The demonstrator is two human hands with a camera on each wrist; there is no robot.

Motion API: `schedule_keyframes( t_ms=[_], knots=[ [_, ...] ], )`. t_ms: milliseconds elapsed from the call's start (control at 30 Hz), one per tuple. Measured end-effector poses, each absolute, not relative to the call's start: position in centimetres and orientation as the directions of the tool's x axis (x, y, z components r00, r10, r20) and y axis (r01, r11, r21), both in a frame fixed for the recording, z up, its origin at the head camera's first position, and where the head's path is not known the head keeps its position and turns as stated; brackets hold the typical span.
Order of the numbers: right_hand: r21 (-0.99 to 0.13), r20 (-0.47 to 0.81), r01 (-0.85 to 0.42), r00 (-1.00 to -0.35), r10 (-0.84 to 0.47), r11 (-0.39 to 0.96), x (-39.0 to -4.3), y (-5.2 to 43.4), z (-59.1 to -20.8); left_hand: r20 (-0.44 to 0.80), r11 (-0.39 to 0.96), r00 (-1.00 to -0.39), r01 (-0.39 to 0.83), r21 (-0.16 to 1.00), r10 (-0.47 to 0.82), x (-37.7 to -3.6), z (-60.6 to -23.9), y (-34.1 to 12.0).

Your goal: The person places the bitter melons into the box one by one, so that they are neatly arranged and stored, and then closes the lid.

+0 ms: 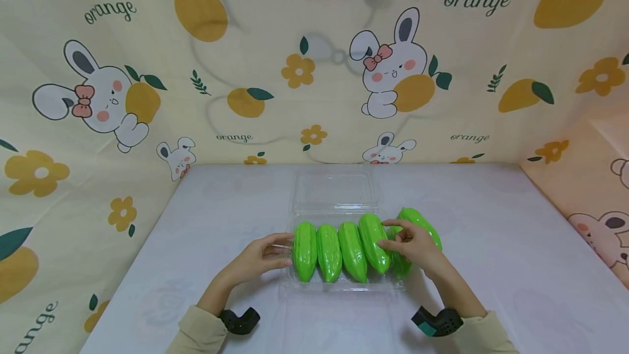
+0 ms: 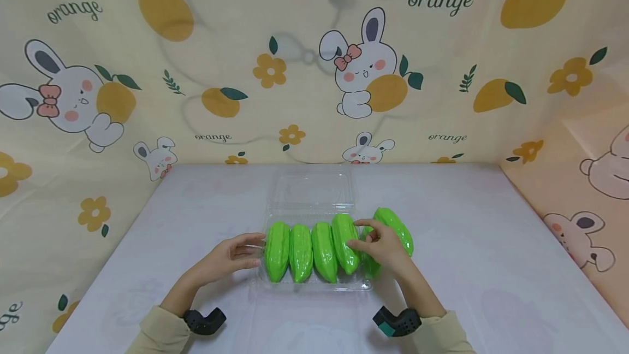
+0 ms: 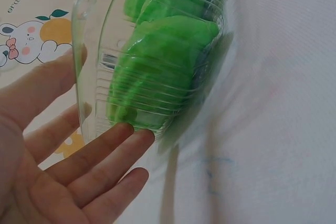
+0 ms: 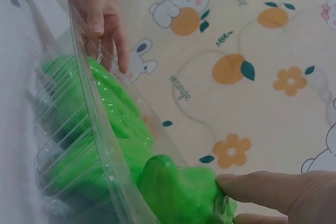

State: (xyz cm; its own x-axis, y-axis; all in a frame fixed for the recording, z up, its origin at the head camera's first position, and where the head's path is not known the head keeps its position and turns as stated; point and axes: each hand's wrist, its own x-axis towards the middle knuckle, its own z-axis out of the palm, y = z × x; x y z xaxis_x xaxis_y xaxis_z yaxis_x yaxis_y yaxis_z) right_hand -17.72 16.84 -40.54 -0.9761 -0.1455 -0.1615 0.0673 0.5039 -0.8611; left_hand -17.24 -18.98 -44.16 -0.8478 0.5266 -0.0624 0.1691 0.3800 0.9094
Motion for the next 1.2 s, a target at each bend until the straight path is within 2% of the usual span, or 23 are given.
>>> schedule_keyframes(
  t_ms=[400,1200],
  knots=[
    [-0.809,-0.180,0.072,-0.975,-0.130,0.583,-17.5,16.7,-40.1,-0.054,0.390,-0.848,0.186,0.902,0.528,-17.2,-44.1,-19.0],
    [-0.833,-0.175,0.092,-0.979,-0.101,0.546,-17.8,18.1,-39.3,-0.051,0.386,-0.848,0.186,0.903,0.528,-17.3,-44.3,-19.0]
  ],
)
